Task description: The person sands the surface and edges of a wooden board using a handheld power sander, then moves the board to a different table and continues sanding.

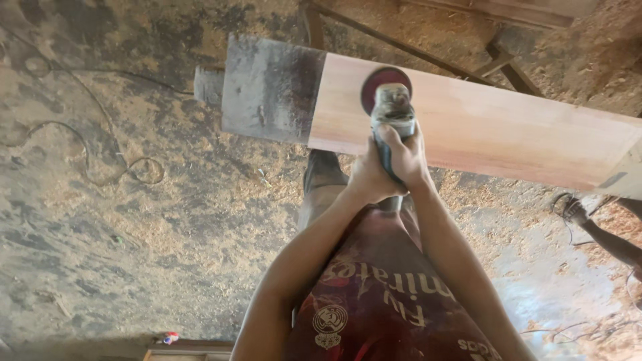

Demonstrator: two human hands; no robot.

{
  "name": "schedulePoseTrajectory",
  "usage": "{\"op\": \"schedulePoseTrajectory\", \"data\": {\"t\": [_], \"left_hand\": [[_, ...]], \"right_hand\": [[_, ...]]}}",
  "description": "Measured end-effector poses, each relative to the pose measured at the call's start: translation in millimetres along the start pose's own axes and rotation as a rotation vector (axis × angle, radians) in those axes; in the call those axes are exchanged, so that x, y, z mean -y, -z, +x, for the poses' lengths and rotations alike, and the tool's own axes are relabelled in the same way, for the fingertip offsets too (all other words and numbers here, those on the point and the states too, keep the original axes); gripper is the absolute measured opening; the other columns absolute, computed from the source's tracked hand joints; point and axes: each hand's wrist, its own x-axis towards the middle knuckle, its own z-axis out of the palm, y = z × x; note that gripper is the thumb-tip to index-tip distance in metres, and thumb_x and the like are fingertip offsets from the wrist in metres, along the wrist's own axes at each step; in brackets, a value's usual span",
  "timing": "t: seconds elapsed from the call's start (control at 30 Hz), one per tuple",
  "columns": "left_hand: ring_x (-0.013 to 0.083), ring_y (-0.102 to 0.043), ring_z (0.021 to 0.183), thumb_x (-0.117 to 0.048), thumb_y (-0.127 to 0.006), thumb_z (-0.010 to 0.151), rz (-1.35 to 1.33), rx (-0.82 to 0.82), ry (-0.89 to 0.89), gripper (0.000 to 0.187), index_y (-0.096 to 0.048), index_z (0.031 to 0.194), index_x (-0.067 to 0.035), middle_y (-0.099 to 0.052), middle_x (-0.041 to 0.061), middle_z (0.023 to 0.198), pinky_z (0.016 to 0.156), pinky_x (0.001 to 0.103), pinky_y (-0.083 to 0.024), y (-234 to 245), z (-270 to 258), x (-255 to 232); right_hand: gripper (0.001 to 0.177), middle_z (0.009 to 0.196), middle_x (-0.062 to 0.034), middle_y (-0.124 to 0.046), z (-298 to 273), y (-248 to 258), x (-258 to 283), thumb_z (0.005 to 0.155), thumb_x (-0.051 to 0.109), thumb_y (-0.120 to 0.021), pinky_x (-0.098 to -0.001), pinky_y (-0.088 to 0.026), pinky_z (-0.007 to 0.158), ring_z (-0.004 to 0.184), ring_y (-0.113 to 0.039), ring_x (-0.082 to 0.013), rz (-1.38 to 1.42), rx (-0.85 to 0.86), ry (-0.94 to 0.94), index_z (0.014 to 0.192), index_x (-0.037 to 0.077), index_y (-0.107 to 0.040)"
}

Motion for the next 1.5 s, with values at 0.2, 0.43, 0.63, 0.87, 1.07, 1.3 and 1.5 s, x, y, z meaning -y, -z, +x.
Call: {"op": "schedulePoseTrajectory", "data": {"t": [0.2,0.43,0.63,0.87,1.07,1.3,1.5], "left_hand": [[0.0407,-0.073,0.097,-0.031,-0.098,0.04,0.139,0.194,0.004,0.133,-0.025,0.143,0.013,-0.071,0.026,0.107,0.088,0.043,-0.06,-43.4,18.9,-25.2],[0.0422,-0.074,0.089,-0.033,-0.093,0.045,0.211,0.281,-0.036,0.117,-0.033,0.135,0.009,-0.073,0.025,0.097,0.083,0.043,-0.062,-94.5,29.6,-51.2],[0.0423,-0.074,0.087,-0.034,-0.093,0.045,0.29,0.357,-0.05,0.116,-0.033,0.135,0.007,-0.073,0.023,0.095,0.082,0.044,-0.062,-139.8,42.1,-72.2],[0.0406,-0.073,0.097,-0.029,-0.094,0.045,0.466,0.493,-0.088,0.108,-0.04,0.134,-0.001,-0.073,0.022,0.103,0.083,0.047,-0.061,-158.1,64.3,-85.4],[0.0396,-0.074,0.094,-0.025,-0.092,0.043,0.313,0.392,0.034,0.119,-0.03,0.141,0.003,-0.071,0.022,0.108,0.082,0.045,-0.063,-88.6,35.8,-43.4],[0.0418,-0.073,0.098,-0.028,-0.094,0.045,0.192,0.084,0.032,0.113,-0.038,0.137,0.004,-0.074,0.024,0.105,0.086,0.047,-0.062,-5.1,-3.3,3.0],[0.0353,-0.077,0.094,-0.033,-0.092,0.051,0.061,-0.057,0.037,0.121,-0.029,0.148,0.001,-0.074,0.019,0.109,0.086,0.04,-0.064,34.5,-24.4,30.4]], "right_hand": [[0.046,0.11,-0.0079,-0.068,-20.0,69.5,-21.5,0.091,0.029,-0.068,-0.0308,-0.057,0.082,0.095,-0.065,-0.0172,0.062,-0.225,-0.064,0.126,0.0,-0.061],[0.039,0.108,-0.0075,-0.067,-40.4,131.3,-35.2,0.098,0.028,-0.067,-0.0296,-0.054,0.082,0.093,-0.063,-0.0155,0.115,-0.369,-0.08,0.124,-0.001,-0.063],[0.04,0.106,-0.0065,-0.067,-54.6,181.0,-42.7,0.096,0.03,-0.068,-0.0301,-0.056,0.08,0.092,-0.065,-0.017,0.253,-0.433,-0.096,0.123,0.001,-0.061],[0.038,0.107,-0.0083,-0.067,-62.2,205.5,-71.6,0.1,0.031,-0.066,-0.0317,-0.058,0.084,0.093,-0.066,-0.0186,0.43,-0.629,-0.026,0.121,0.0,-0.062],[0.039,0.112,-0.0077,-0.065,-49.9,121.8,-71.8,0.098,0.028,-0.065,-0.0331,-0.056,0.087,0.098,-0.063,-0.0185,0.218,-0.448,-0.008,0.126,0.002,-0.057],[0.054,0.12,-0.0097,-0.064,-21.9,14.1,-37.9,0.094,0.03,-0.07,-0.0339,-0.054,0.094,0.106,-0.062,-0.0189,0.173,-0.103,0.083,0.135,0.0,-0.052],[0.063,0.117,-0.0149,-0.067,-9.6,-43.4,-29.2,0.089,0.038,-0.073,-0.0355,-0.058,0.089,0.103,-0.067,-0.0217,-0.102,-0.052,-0.039,0.132,-0.003,-0.05]]}}
